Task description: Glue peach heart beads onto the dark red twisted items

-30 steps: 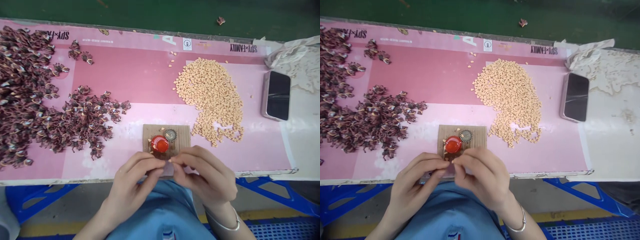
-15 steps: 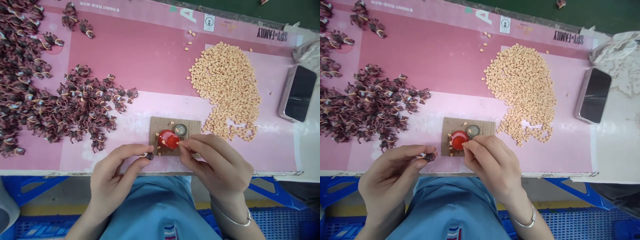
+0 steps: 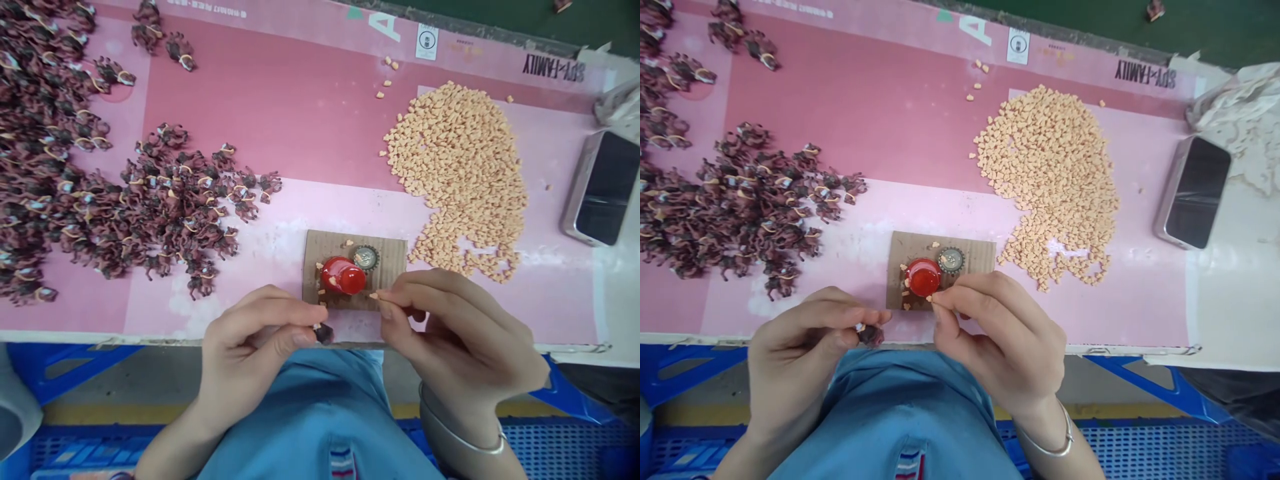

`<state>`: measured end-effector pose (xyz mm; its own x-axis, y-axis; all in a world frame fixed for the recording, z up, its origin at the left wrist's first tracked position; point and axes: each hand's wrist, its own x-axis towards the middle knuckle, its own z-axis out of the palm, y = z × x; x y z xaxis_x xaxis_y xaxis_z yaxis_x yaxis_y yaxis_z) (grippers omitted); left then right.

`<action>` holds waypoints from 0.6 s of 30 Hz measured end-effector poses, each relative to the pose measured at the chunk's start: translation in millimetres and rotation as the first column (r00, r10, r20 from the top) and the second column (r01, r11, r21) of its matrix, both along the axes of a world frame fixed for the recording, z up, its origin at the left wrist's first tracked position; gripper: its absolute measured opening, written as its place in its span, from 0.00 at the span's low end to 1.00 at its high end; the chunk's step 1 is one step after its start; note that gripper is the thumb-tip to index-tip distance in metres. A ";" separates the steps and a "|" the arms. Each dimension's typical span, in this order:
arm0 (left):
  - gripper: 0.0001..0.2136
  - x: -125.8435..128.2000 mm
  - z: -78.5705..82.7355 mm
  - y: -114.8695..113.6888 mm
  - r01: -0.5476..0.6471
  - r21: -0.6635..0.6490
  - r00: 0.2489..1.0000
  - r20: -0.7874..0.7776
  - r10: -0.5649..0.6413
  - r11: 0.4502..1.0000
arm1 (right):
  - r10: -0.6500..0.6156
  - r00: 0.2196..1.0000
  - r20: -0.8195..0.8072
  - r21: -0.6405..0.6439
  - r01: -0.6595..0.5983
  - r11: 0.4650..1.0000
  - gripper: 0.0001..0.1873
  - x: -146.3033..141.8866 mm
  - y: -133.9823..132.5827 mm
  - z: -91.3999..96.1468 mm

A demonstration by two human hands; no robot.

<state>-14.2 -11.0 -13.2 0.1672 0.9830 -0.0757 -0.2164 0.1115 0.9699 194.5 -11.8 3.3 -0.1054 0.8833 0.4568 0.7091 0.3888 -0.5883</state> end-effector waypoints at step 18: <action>0.02 9.7 3.5 5.6 0.279 -0.427 0.874 0.485 -0.042 0.860 | 0.096 0.981 -0.169 0.025 -0.093 0.995 0.10 -18.6 -2.8 8.8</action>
